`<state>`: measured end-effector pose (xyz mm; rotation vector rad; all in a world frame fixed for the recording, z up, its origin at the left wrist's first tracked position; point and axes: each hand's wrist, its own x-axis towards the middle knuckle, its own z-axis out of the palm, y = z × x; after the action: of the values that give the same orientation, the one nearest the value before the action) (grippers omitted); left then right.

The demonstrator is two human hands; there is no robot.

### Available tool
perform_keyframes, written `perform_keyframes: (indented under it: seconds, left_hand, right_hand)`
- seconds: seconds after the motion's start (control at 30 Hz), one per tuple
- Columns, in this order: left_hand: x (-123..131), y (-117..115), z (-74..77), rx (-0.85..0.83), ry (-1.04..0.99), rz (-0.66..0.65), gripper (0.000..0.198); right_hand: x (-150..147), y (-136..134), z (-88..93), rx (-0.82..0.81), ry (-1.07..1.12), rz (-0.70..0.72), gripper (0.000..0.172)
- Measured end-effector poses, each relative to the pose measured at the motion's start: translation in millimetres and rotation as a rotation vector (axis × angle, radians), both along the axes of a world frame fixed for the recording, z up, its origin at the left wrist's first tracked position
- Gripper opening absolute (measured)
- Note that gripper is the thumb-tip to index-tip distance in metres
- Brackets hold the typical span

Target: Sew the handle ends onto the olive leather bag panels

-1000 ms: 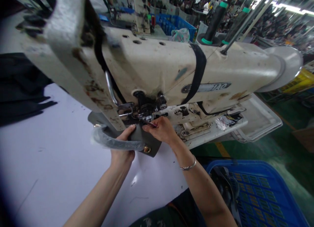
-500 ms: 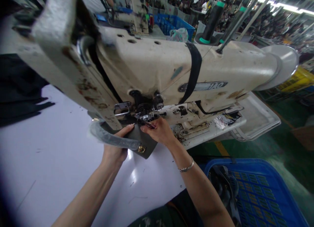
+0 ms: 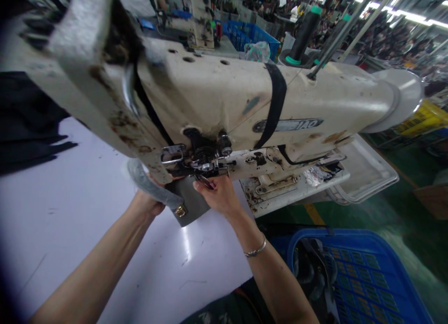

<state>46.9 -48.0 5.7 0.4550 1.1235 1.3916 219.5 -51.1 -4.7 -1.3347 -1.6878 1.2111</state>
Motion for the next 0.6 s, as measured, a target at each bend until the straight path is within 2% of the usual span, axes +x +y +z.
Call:
perform_keyframes:
  seconds: [0.13, 0.4, 0.6]
  left_hand:
    - [-8.5, 8.3, 1.2, 0.048, 0.017, -0.005, 0.041]
    - [-12.1, 13.7, 12.8, 0.024, 0.053, -0.078, 0.036]
    - [-17.2, 21.4, 9.4, -0.014, 0.049, -0.098, 0.036]
  right_hand:
    - [-2.6, -6.1, 3.0, 0.024, 0.033, 0.007, 0.043]
    - [-7.4, -9.2, 6.0, -0.008, 0.088, 0.035, 0.043]
    - [-10.7, -13.0, 2.6, -0.063, 0.179, 0.026, 0.041]
